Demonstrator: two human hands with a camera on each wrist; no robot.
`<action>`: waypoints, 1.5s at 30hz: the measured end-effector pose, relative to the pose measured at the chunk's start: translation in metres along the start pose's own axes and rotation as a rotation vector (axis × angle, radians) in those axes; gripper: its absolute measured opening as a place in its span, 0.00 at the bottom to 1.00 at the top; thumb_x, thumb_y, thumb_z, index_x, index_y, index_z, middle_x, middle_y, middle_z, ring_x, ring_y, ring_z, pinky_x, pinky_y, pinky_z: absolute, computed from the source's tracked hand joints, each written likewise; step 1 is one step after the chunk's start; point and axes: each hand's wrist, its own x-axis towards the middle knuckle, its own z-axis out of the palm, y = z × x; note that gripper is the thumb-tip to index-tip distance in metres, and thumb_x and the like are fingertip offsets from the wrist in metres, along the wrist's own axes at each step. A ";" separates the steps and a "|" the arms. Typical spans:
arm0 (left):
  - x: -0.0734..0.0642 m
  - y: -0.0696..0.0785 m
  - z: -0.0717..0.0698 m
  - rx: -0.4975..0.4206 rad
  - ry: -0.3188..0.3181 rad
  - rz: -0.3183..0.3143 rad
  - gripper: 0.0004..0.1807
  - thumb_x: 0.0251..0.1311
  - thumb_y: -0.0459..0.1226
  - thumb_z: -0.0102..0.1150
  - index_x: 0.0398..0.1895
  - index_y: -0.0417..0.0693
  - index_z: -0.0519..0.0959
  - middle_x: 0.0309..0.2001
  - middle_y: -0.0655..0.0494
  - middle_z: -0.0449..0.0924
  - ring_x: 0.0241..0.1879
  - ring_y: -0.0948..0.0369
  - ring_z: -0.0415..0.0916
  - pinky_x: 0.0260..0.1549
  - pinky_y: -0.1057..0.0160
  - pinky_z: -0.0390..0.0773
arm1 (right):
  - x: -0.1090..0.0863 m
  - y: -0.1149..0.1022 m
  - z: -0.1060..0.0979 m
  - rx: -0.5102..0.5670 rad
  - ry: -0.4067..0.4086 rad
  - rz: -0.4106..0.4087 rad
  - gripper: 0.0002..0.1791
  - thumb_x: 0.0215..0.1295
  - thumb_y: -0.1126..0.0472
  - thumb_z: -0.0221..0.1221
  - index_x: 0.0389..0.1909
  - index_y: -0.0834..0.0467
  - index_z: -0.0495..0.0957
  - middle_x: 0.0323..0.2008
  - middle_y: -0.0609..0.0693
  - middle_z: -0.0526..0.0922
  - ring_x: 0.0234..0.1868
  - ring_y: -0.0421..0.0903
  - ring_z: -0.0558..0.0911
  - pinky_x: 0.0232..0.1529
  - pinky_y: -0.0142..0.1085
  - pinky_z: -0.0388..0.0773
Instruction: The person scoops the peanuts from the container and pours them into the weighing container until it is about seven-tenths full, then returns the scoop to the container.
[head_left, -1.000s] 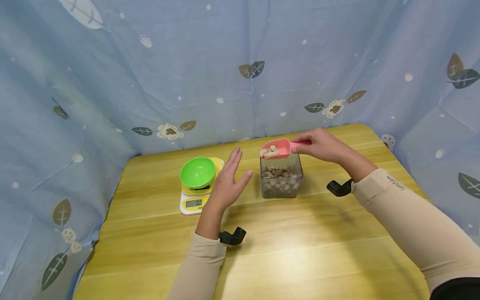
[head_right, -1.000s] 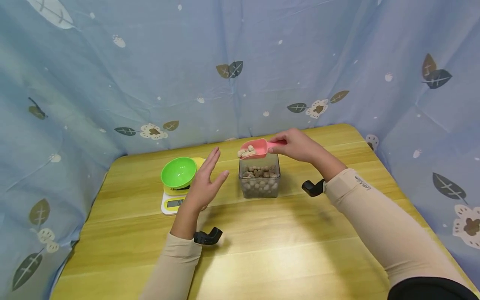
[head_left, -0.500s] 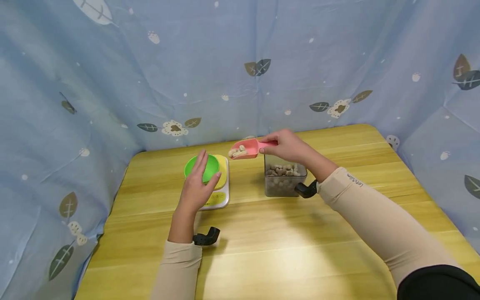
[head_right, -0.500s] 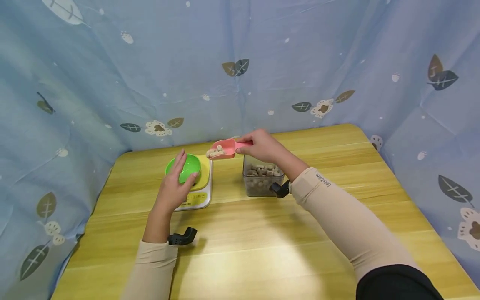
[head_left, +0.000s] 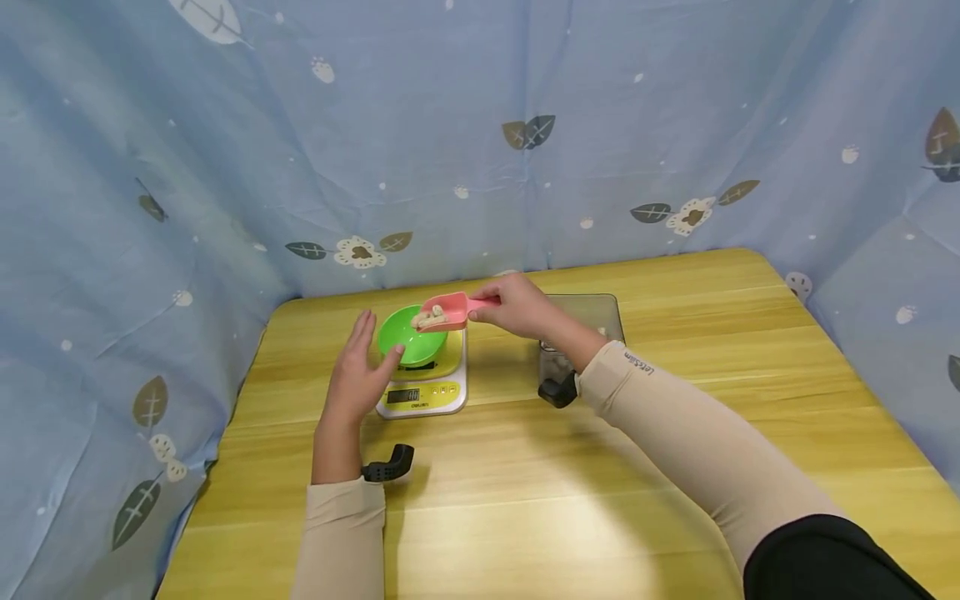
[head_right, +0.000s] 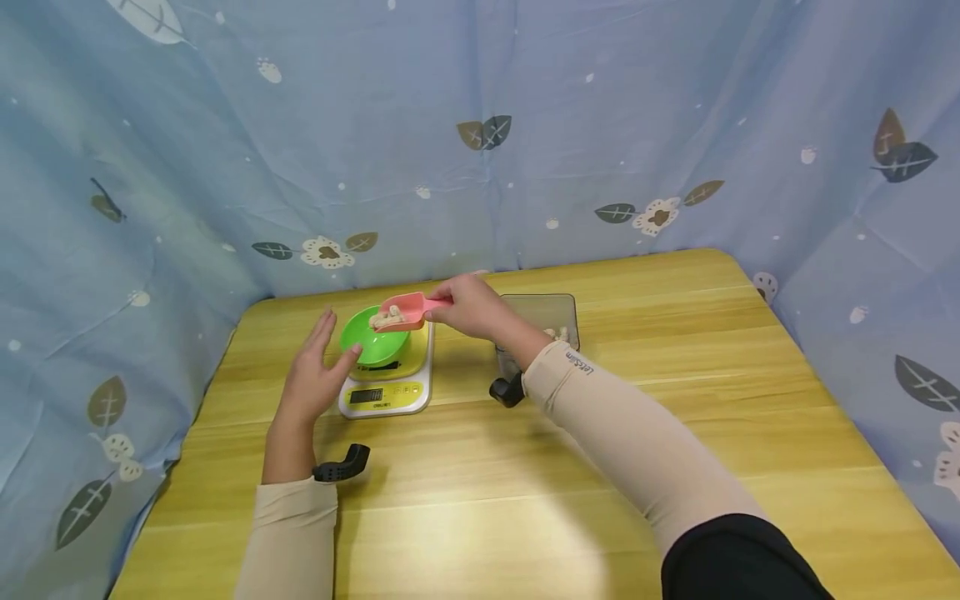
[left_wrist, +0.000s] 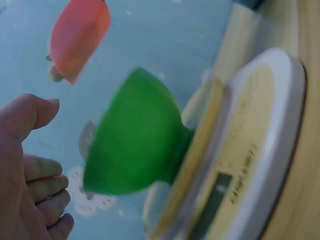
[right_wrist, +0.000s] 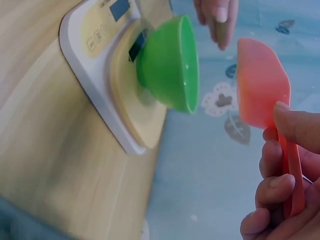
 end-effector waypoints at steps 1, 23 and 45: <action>0.001 -0.003 0.001 0.007 -0.012 -0.012 0.47 0.67 0.62 0.48 0.80 0.52 0.45 0.80 0.59 0.36 0.78 0.47 0.41 0.73 0.39 0.49 | 0.002 -0.001 0.003 -0.003 -0.001 0.001 0.18 0.65 0.54 0.64 0.52 0.58 0.84 0.48 0.51 0.87 0.44 0.44 0.82 0.45 0.37 0.80; 0.008 -0.019 0.017 0.027 -0.107 -0.034 0.53 0.62 0.66 0.50 0.80 0.46 0.44 0.80 0.49 0.41 0.77 0.45 0.42 0.72 0.40 0.51 | 0.015 -0.012 0.037 -0.414 0.043 -0.058 0.12 0.66 0.57 0.63 0.48 0.53 0.86 0.45 0.47 0.87 0.45 0.45 0.83 0.51 0.42 0.78; 0.010 -0.019 0.019 -0.002 -0.083 -0.036 0.54 0.61 0.66 0.52 0.79 0.47 0.45 0.80 0.50 0.42 0.78 0.47 0.43 0.73 0.42 0.51 | 0.004 -0.027 0.040 -0.966 0.220 -0.334 0.12 0.63 0.67 0.63 0.43 0.50 0.86 0.37 0.47 0.84 0.36 0.47 0.80 0.34 0.37 0.68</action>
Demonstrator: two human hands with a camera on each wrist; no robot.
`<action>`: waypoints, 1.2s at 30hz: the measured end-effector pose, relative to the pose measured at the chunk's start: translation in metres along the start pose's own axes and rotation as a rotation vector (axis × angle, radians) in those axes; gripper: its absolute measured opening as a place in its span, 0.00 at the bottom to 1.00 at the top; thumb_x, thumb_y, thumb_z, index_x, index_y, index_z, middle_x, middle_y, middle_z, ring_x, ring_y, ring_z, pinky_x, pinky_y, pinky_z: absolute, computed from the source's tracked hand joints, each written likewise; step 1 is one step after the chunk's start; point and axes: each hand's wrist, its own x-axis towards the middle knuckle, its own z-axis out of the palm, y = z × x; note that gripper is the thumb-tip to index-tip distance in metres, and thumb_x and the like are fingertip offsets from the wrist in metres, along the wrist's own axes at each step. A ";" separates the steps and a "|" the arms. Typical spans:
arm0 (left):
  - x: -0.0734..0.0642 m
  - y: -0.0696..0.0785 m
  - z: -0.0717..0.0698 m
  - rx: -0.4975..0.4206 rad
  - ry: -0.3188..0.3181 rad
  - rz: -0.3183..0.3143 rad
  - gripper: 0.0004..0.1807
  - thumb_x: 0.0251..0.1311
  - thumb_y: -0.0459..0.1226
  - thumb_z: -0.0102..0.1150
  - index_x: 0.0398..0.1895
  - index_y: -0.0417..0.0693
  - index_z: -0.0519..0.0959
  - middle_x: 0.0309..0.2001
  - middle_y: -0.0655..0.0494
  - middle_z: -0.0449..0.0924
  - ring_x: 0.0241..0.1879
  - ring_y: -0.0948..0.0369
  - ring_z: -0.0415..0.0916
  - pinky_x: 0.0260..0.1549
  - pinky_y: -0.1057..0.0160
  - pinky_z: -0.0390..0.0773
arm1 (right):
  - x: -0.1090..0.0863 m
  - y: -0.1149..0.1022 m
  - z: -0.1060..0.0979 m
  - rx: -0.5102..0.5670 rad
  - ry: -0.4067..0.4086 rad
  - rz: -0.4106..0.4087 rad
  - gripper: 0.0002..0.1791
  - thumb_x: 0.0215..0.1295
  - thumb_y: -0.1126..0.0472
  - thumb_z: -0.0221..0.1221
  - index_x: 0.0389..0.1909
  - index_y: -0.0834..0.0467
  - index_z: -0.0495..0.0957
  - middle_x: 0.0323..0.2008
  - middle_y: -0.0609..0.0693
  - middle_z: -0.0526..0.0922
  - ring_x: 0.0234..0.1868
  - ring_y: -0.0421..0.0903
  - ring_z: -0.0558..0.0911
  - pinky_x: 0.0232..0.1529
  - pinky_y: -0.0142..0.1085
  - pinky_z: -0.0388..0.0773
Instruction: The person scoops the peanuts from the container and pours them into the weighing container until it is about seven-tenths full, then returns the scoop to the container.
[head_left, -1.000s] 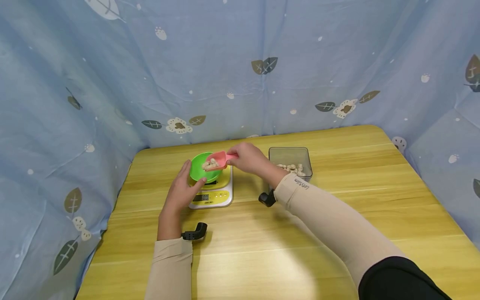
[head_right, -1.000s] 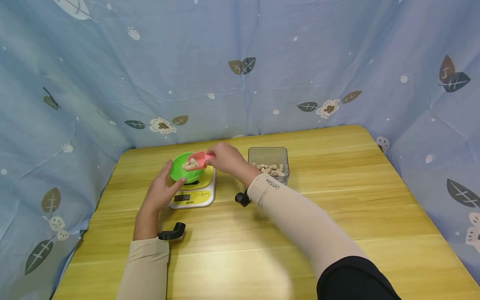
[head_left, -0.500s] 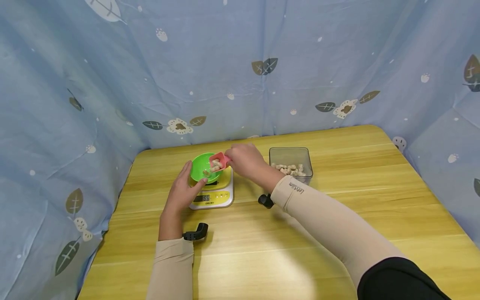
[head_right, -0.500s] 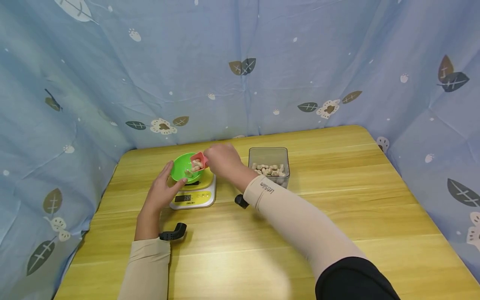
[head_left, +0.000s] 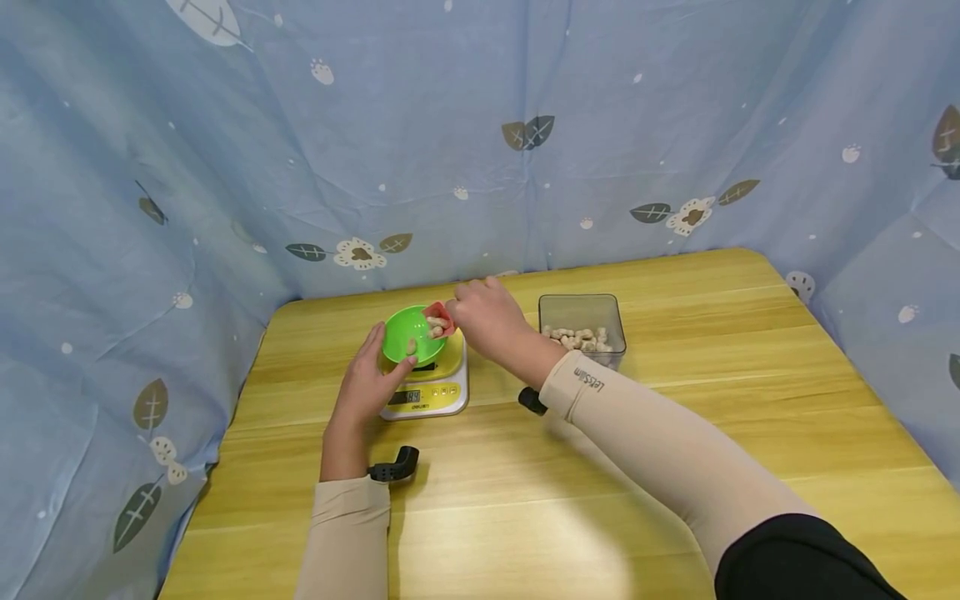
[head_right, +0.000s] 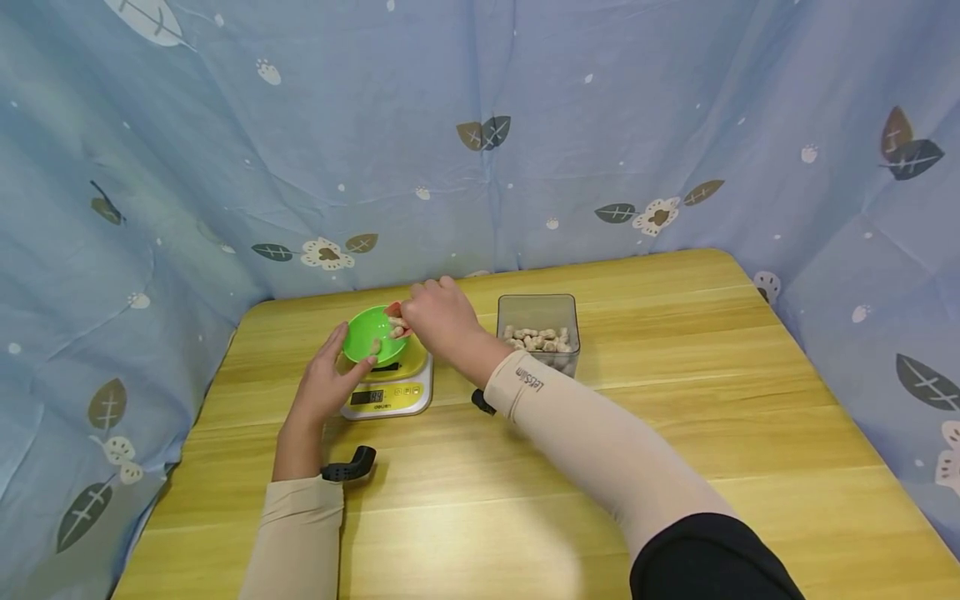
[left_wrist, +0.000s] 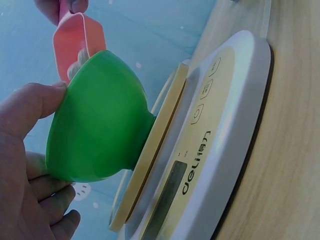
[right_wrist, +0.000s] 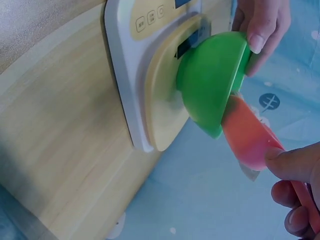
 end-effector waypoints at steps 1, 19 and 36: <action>0.000 0.000 0.000 -0.002 0.000 0.001 0.54 0.61 0.66 0.52 0.79 0.47 0.45 0.80 0.50 0.42 0.78 0.47 0.43 0.73 0.42 0.51 | 0.000 0.000 0.000 -0.005 0.010 -0.003 0.12 0.63 0.67 0.63 0.43 0.50 0.87 0.37 0.47 0.84 0.37 0.47 0.80 0.34 0.37 0.68; 0.000 0.006 0.003 -0.010 0.028 0.005 0.52 0.63 0.62 0.54 0.80 0.47 0.44 0.80 0.51 0.40 0.78 0.47 0.42 0.73 0.41 0.50 | -0.015 0.028 -0.014 0.192 0.046 0.086 0.07 0.63 0.55 0.65 0.39 0.52 0.87 0.33 0.48 0.85 0.35 0.47 0.82 0.36 0.42 0.73; -0.004 0.068 0.017 -0.085 0.039 0.219 0.46 0.64 0.62 0.53 0.79 0.63 0.45 0.79 0.65 0.41 0.78 0.52 0.43 0.71 0.39 0.55 | -0.105 0.123 -0.056 0.393 0.068 0.253 0.16 0.60 0.60 0.69 0.49 0.56 0.85 0.38 0.51 0.86 0.38 0.49 0.83 0.42 0.50 0.70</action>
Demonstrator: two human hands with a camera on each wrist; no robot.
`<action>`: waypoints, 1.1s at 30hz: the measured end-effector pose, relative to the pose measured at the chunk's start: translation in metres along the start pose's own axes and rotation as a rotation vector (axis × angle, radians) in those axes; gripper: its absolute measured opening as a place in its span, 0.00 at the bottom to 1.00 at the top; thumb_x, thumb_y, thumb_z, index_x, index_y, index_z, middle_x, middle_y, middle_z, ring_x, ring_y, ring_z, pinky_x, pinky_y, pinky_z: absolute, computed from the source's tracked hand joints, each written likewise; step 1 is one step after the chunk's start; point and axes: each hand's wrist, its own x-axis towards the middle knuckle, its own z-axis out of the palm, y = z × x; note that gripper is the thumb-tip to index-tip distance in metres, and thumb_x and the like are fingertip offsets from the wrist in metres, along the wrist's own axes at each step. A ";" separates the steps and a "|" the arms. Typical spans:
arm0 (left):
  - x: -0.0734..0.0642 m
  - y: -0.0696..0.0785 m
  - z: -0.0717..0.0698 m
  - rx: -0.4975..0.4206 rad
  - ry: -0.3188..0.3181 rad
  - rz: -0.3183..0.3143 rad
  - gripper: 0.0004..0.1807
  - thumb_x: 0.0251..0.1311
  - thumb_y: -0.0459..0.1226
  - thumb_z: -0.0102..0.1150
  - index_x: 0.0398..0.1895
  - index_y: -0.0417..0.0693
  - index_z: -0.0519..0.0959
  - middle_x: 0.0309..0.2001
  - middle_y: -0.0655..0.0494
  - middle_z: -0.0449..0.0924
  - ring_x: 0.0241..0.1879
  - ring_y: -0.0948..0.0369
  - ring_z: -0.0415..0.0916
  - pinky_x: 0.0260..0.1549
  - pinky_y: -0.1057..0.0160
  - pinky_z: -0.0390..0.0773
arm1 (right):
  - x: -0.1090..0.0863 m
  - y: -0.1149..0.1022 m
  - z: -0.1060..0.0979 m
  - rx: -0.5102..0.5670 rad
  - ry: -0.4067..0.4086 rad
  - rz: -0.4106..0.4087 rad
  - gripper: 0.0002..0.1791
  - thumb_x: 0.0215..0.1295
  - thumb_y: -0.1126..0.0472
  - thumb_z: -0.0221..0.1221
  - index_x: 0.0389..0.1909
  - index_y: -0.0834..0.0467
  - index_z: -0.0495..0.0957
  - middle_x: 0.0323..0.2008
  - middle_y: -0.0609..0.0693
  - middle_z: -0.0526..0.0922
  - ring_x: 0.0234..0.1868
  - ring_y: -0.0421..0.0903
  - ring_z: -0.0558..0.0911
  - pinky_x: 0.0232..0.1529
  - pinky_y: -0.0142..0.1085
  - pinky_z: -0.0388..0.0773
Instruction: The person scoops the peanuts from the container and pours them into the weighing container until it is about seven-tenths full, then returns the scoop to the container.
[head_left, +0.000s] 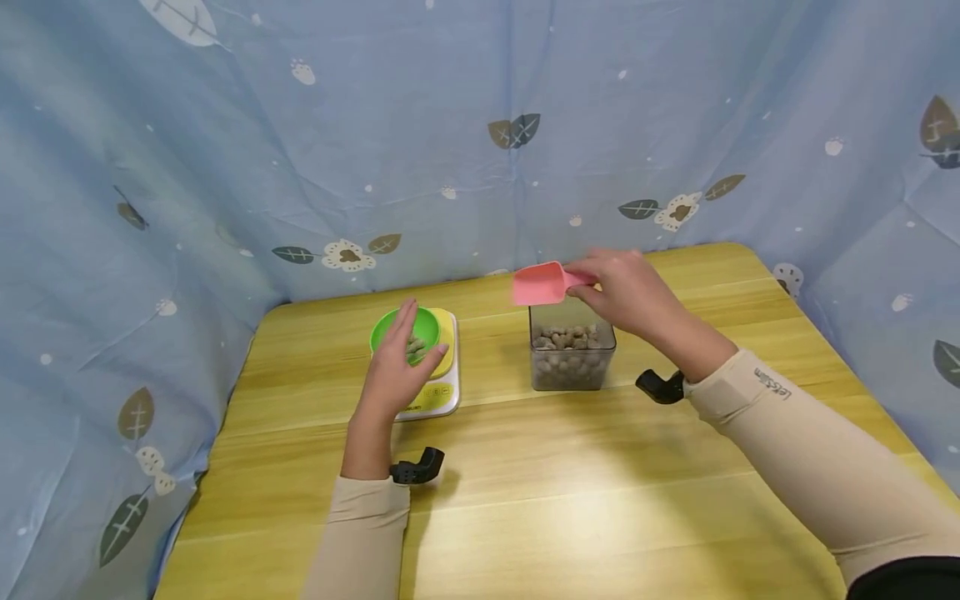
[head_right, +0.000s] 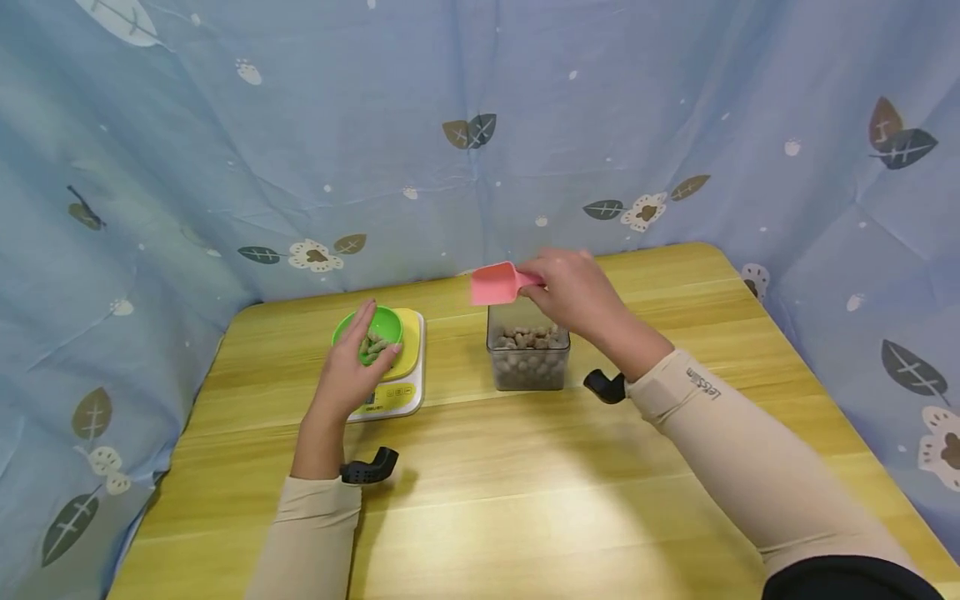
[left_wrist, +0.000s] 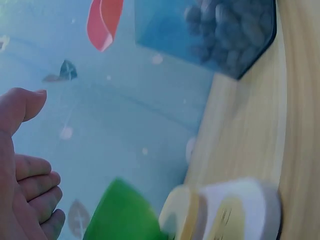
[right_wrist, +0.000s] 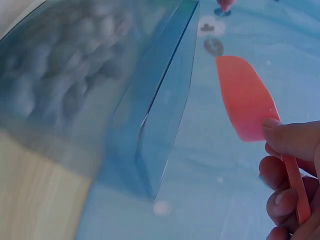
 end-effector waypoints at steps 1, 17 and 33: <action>0.001 0.003 0.003 -0.001 -0.005 0.008 0.46 0.64 0.63 0.52 0.79 0.64 0.45 0.80 0.64 0.42 0.78 0.52 0.43 0.71 0.40 0.55 | -0.005 0.004 -0.002 -0.005 0.005 0.005 0.16 0.59 0.61 0.69 0.49 0.56 0.85 0.38 0.51 0.86 0.38 0.49 0.83 0.42 0.51 0.71; 0.018 0.058 0.075 -0.034 -0.139 0.167 0.40 0.69 0.62 0.45 0.79 0.61 0.49 0.79 0.67 0.44 0.77 0.59 0.47 0.72 0.48 0.57 | -0.031 0.025 0.010 -0.279 0.040 -0.228 0.06 0.53 0.69 0.69 0.30 0.55 0.88 0.21 0.49 0.78 0.21 0.46 0.73 0.25 0.38 0.57; 0.026 0.075 0.102 -0.027 -0.155 0.218 0.35 0.74 0.55 0.41 0.79 0.55 0.52 0.79 0.69 0.42 0.77 0.60 0.49 0.72 0.52 0.58 | -0.019 0.024 0.034 -0.471 -0.038 -0.335 0.12 0.52 0.70 0.71 0.36 0.52 0.89 0.30 0.49 0.83 0.31 0.49 0.77 0.31 0.39 0.63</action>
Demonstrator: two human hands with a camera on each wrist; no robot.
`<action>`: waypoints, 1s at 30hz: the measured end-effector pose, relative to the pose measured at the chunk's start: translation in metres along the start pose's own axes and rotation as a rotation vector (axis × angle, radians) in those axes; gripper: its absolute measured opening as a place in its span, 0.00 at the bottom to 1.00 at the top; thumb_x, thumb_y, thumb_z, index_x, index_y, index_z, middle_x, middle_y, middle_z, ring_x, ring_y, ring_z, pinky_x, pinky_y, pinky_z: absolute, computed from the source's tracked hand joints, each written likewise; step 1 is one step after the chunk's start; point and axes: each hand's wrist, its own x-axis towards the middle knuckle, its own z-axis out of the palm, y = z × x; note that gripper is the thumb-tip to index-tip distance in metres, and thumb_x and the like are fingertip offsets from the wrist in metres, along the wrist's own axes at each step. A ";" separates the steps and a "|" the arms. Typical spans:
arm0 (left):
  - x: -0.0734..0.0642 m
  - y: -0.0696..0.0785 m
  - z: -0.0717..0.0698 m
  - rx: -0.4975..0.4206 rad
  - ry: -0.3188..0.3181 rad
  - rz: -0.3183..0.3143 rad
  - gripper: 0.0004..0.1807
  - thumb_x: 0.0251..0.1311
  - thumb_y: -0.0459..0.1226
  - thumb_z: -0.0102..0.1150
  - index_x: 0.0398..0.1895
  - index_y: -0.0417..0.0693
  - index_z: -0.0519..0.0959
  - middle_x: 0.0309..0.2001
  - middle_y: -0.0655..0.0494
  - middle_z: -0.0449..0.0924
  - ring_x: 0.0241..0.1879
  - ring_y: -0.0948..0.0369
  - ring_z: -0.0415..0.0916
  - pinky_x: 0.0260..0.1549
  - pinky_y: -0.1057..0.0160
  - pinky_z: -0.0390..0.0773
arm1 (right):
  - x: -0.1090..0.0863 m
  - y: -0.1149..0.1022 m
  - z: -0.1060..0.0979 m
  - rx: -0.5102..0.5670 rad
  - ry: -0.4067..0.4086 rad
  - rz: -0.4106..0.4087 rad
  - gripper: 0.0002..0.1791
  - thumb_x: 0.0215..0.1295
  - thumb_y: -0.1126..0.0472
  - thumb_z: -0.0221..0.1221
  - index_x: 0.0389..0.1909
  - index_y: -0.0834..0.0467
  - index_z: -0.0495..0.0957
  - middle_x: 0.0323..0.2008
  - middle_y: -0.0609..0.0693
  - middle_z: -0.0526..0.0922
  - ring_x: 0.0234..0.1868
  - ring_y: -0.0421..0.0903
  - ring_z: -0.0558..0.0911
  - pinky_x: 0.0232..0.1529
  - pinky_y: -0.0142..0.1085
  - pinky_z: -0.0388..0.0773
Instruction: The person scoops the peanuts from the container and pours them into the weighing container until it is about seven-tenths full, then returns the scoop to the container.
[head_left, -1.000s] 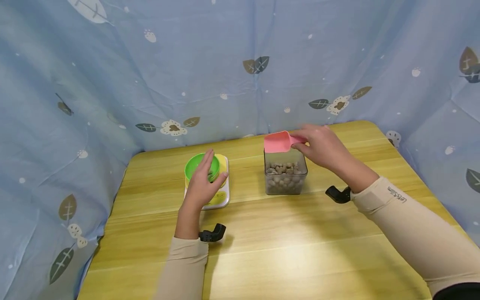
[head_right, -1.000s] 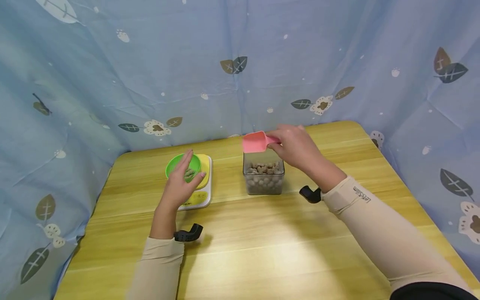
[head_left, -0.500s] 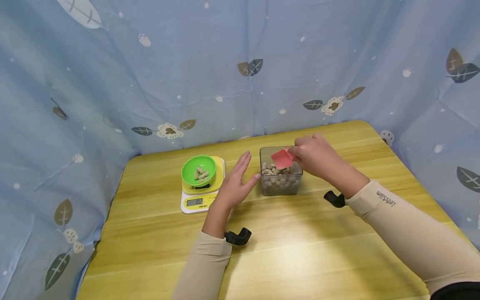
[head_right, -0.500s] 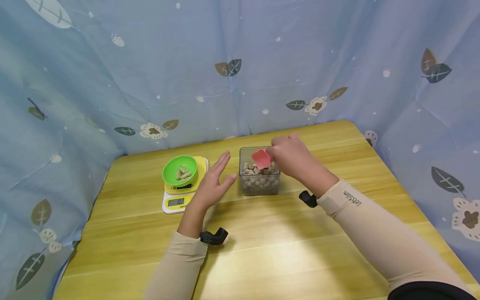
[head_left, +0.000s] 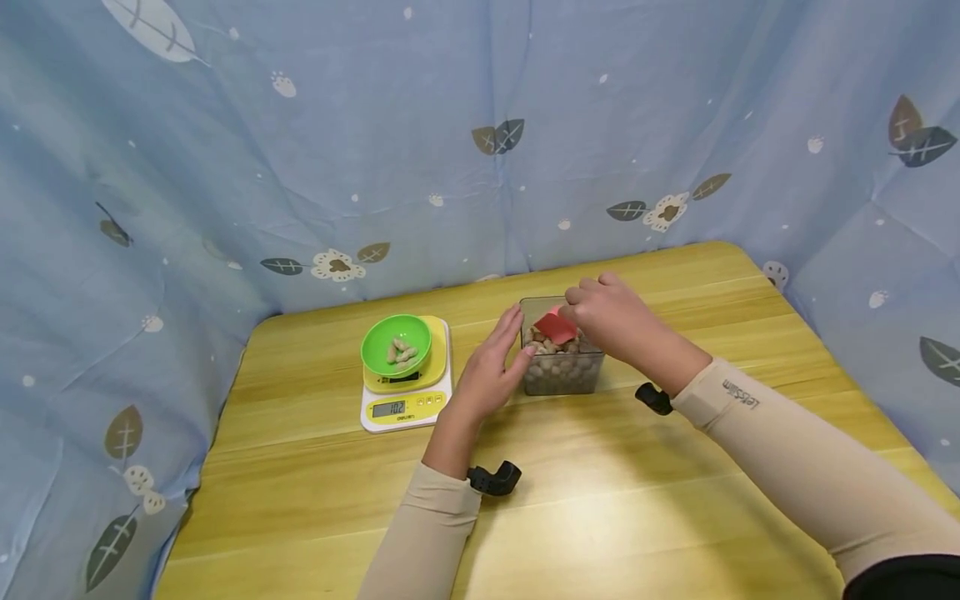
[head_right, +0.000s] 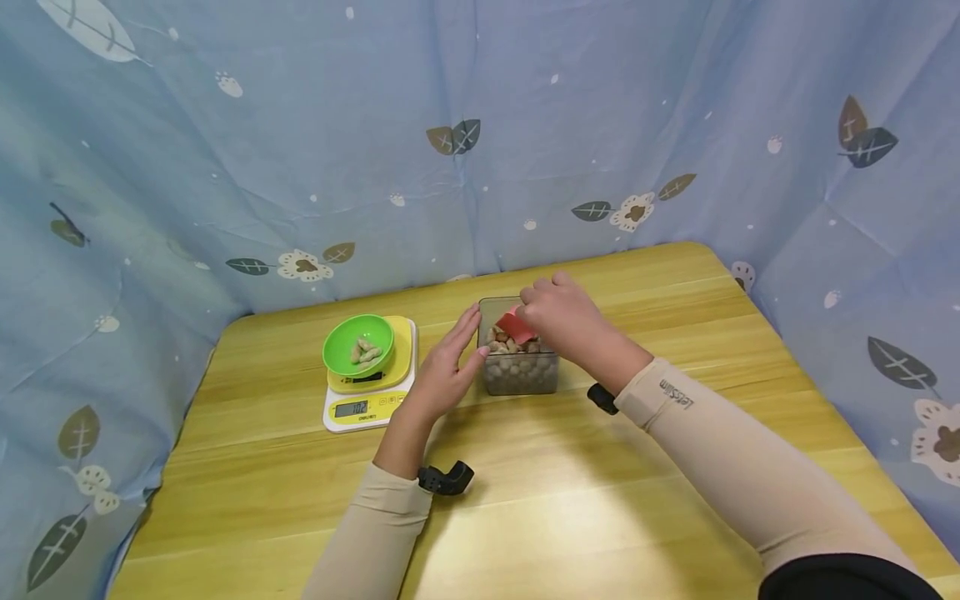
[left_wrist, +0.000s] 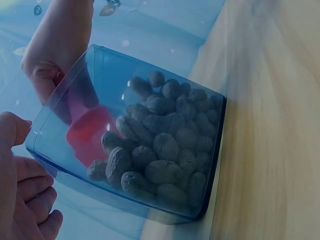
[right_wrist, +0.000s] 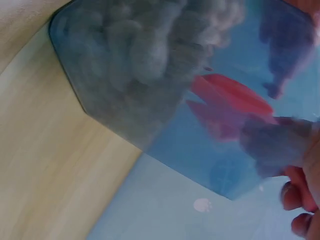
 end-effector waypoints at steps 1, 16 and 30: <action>0.000 0.000 0.000 0.001 -0.001 0.001 0.35 0.74 0.55 0.40 0.79 0.55 0.52 0.79 0.69 0.42 0.77 0.60 0.49 0.72 0.52 0.59 | 0.001 0.000 0.001 -0.006 0.004 -0.014 0.12 0.52 0.70 0.72 0.37 0.52 0.89 0.31 0.49 0.83 0.32 0.49 0.77 0.31 0.39 0.64; 0.000 -0.001 0.000 -0.009 -0.018 -0.020 0.36 0.73 0.59 0.40 0.79 0.58 0.51 0.78 0.73 0.39 0.77 0.61 0.47 0.73 0.51 0.57 | 0.002 0.003 0.007 0.300 -0.106 0.086 0.05 0.55 0.67 0.70 0.25 0.54 0.85 0.22 0.46 0.78 0.23 0.43 0.73 0.27 0.38 0.62; 0.001 -0.001 0.001 -0.006 -0.020 -0.023 0.36 0.72 0.58 0.41 0.79 0.59 0.50 0.79 0.70 0.41 0.77 0.61 0.48 0.73 0.52 0.57 | 0.003 0.011 -0.006 0.551 -0.297 0.243 0.07 0.59 0.69 0.65 0.25 0.54 0.85 0.24 0.45 0.82 0.25 0.43 0.72 0.30 0.38 0.70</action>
